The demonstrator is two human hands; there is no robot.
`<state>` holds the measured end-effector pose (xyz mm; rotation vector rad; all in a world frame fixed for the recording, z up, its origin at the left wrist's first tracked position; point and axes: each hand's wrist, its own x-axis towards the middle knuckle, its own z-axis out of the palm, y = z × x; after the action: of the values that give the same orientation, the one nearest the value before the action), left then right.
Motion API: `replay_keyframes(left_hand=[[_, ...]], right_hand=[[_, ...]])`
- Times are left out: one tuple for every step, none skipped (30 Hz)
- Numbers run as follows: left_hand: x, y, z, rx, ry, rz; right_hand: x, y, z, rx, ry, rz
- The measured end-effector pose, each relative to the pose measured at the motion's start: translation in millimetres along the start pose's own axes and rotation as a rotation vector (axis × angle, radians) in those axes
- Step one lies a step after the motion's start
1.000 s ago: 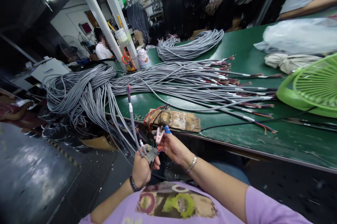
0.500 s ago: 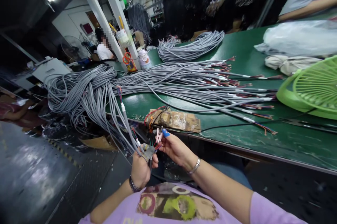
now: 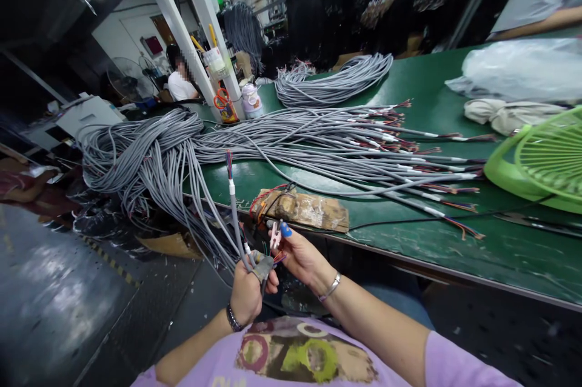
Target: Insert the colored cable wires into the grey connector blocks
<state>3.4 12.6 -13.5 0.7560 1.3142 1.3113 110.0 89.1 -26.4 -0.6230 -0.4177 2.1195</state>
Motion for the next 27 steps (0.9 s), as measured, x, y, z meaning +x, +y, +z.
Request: replay_keyframes(left_hand=[[-0.6, 0.3, -0.2, -0.001, -0.004, 0.005], [-1.3, 0.8, -0.4, -0.008, -0.003, 0.011], [-2.0, 1.5, -0.5, -0.017, 0.003, 0.018], [-2.7, 2.3, -0.6, -0.028, 0.01, 0.024], [-3.4, 2.9, -0.6, -0.036, 0.017, 0.029], [-3.9, 3.2, -0.5, -0.043, 0.021, 0.032], [-4.2, 3.3, -0.3, -0.045, 0.021, 0.033], [-4.2, 3.1, 0.0, -0.045, 0.02, 0.033], [-4.1, 2.6, 0.4, -0.043, 0.014, 0.03], [-3.8, 2.0, 0.9, -0.04, 0.008, 0.027], [-3.3, 1.3, 1.3, -0.035, 0.004, 0.023], [-2.8, 0.6, 1.7, -0.027, 0.001, 0.019], [-2.3, 0.1, 2.1, -0.018, -0.001, 0.016], [-1.8, -0.3, 2.4, -0.008, -0.003, 0.014], [-1.5, -0.5, 2.6, 0.003, -0.003, 0.012], [-1.3, -0.5, 2.8, 0.01, -0.002, 0.011], [-1.2, -0.3, 2.8, 0.014, 0.0, 0.009], [-1.3, 0.0, 2.9, 0.014, 0.002, 0.006], [-1.5, 0.5, 2.9, 0.011, 0.006, 0.006], [-1.9, 1.0, 2.8, 0.005, 0.012, 0.007], [-2.3, 1.6, 2.7, -0.003, 0.019, 0.01], [-2.8, 2.1, 2.4, -0.012, 0.026, 0.013], [-3.3, 2.5, 2.0, -0.019, 0.033, 0.016], [-3.9, 2.6, 1.4, -0.023, 0.042, 0.019], [-4.6, 2.3, 0.4, -0.023, 0.046, 0.021], [-5.4, 1.7, -0.9, -0.018, 0.05, 0.023], [-6.2, 0.7, -2.6, -0.01, 0.049, 0.026]], right_hand=[[0.2, 0.3, -0.5, 0.005, 0.004, 0.003], [0.3, 0.4, -0.9, 0.012, 0.008, 0.002], [0.3, 0.3, -0.9, 0.015, 0.012, -0.001], [0.1, 0.0, -0.7, 0.016, 0.012, -0.005], [-0.2, -0.4, -0.2, 0.013, 0.01, -0.008], [-0.6, -0.9, 0.4, 0.008, 0.007, -0.009], [-1.0, -1.4, 1.2, 0.003, 0.003, -0.005], [-1.6, -2.0, 2.1, 0.001, 0.002, -0.002], [-2.1, -2.5, 2.9, 0.001, 0.002, 0.002], [-2.6, -2.9, 3.7, 0.003, 0.003, 0.005], [-3.0, -3.3, 4.3, 0.005, 0.002, 0.007], [-3.4, -3.5, 4.8, 0.006, -0.001, 0.007], [-3.7, -3.8, 5.1, 0.005, -0.005, 0.004], [-4.0, -3.9, 5.3, 0.002, -0.01, -0.002], [-4.1, -3.9, 5.4, -0.005, -0.016, -0.009], [-4.2, -3.9, 5.3, -0.013, -0.024, -0.015], [-4.2, -3.7, 5.2, -0.019, -0.031, -0.019], [-4.2, -3.4, 5.1, -0.023, -0.037, -0.018], [-4.1, -3.0, 4.9, -0.022, -0.038, -0.014], [-4.0, -2.3, 4.5, -0.016, -0.034, -0.01], [-3.9, -1.6, 4.0, -0.008, -0.027, -0.008], [-3.9, -0.7, 3.2, 0.001, -0.023, -0.007], [-3.8, 0.1, 1.9, 0.006, -0.024, -0.006], [-3.9, 0.9, 0.2, 0.009, -0.032, -0.004], [-4.1, 1.5, -2.0, 0.012, -0.048, -0.001], [-4.5, 1.8, -4.6, 0.017, -0.066, 0.007], [-5.1, 1.8, -7.5, 0.023, -0.084, 0.02]])
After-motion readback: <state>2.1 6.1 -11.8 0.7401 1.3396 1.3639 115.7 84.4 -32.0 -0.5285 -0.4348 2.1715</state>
